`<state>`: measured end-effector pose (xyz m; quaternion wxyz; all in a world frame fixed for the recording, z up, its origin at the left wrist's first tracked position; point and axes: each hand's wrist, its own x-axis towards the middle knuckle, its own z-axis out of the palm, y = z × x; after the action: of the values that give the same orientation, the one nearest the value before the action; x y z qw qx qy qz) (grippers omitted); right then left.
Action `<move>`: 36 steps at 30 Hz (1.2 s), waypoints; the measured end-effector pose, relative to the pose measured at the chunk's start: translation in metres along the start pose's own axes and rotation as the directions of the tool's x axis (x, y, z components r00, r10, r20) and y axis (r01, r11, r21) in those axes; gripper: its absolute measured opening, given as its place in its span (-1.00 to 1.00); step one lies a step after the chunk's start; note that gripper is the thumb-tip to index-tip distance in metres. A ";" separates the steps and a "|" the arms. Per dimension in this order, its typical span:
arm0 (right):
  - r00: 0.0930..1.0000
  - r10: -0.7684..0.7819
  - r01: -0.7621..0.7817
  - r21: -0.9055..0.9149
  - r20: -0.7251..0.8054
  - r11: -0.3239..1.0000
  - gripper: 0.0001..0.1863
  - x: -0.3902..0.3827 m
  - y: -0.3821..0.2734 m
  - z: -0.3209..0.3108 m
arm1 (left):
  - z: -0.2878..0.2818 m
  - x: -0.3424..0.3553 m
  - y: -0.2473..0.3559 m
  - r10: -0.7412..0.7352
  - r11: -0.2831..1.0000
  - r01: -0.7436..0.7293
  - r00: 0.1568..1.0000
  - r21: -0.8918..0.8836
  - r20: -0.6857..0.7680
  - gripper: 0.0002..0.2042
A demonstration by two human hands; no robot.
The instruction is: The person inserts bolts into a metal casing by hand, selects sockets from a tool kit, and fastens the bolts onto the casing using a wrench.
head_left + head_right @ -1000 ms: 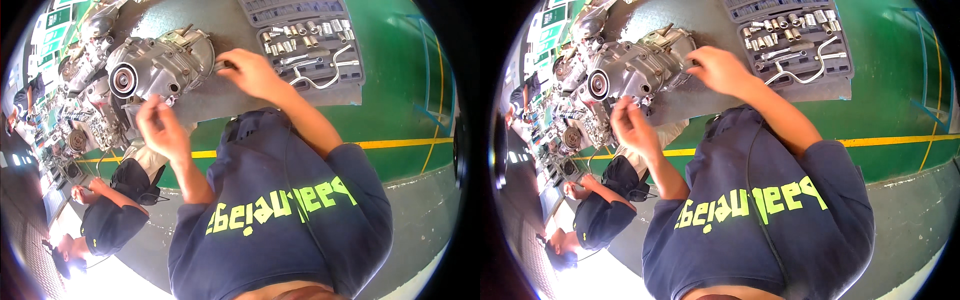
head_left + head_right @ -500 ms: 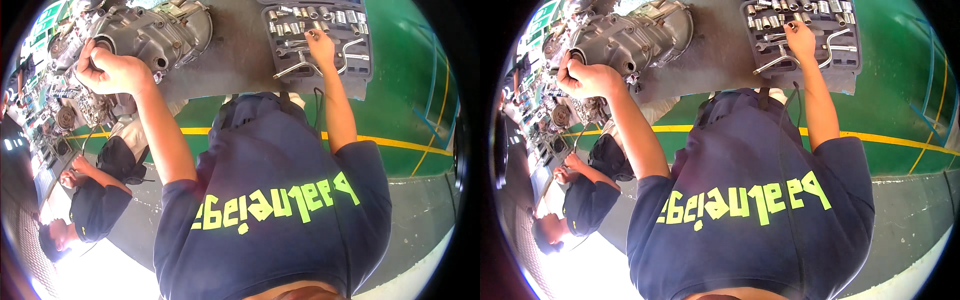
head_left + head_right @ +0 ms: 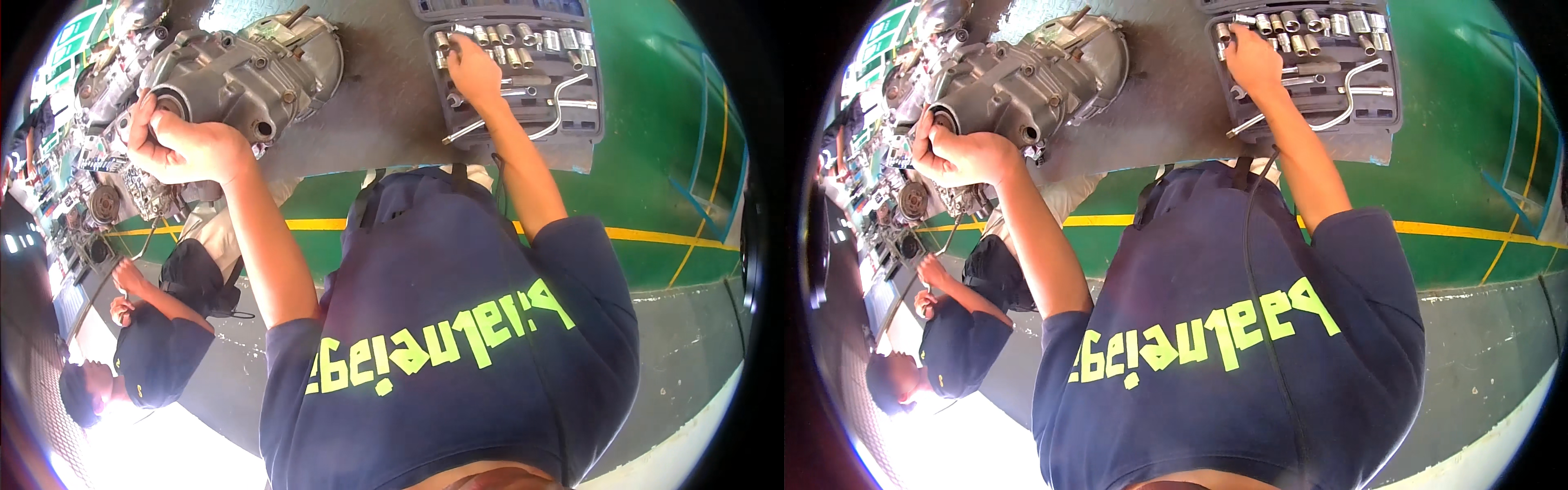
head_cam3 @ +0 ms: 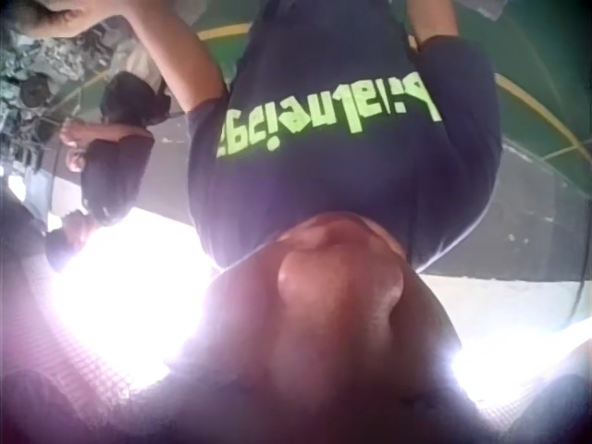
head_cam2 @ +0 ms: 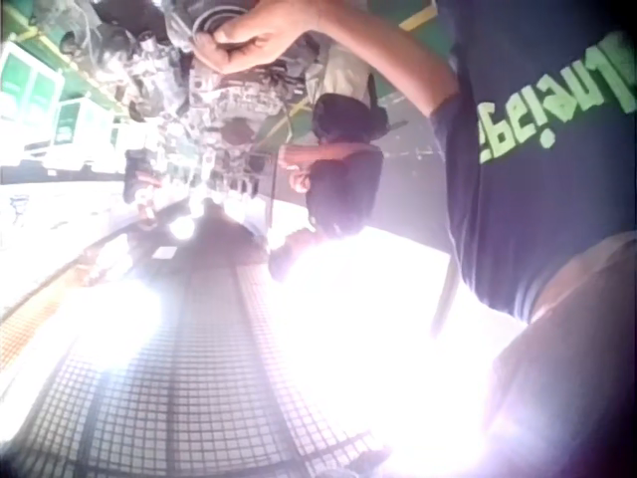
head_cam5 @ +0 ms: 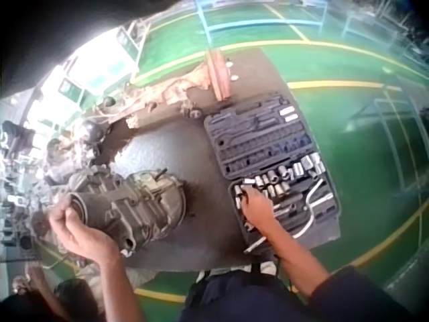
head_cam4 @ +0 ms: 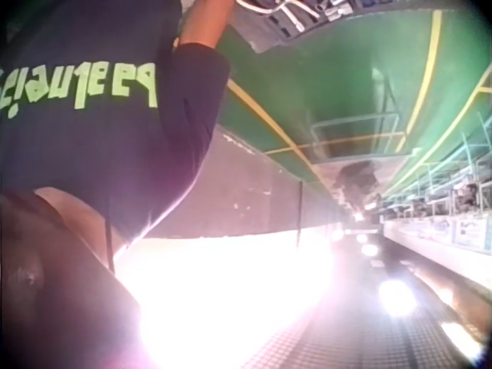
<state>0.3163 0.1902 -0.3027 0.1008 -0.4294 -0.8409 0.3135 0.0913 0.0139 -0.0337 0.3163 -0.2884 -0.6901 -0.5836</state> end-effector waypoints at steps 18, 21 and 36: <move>0.988 0.137 -0.143 0.739 0.069 0.658 -0.67 0.007 -0.009 -0.042 | 0.002 -0.001 -0.004 0.060 0.998 -0.060 0.998 -0.016 0.019 -0.85; 0.961 -0.077 -0.256 0.962 0.264 0.100 -0.58 -0.016 -0.058 -0.099 | -0.002 -0.001 -0.002 0.062 0.998 -0.061 0.998 -0.011 0.005 -0.85; 0.753 -0.632 -0.474 0.816 0.182 -0.330 -0.34 -0.059 -0.140 -0.175 | -0.002 -0.003 -0.001 -0.018 0.999 0.017 1.000 -0.028 -0.024 -0.86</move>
<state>0.3365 0.1602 -0.0735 0.1353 0.0589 -0.2096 0.9666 0.0926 0.0119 -0.0363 0.3155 -0.2797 -0.6805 -0.5993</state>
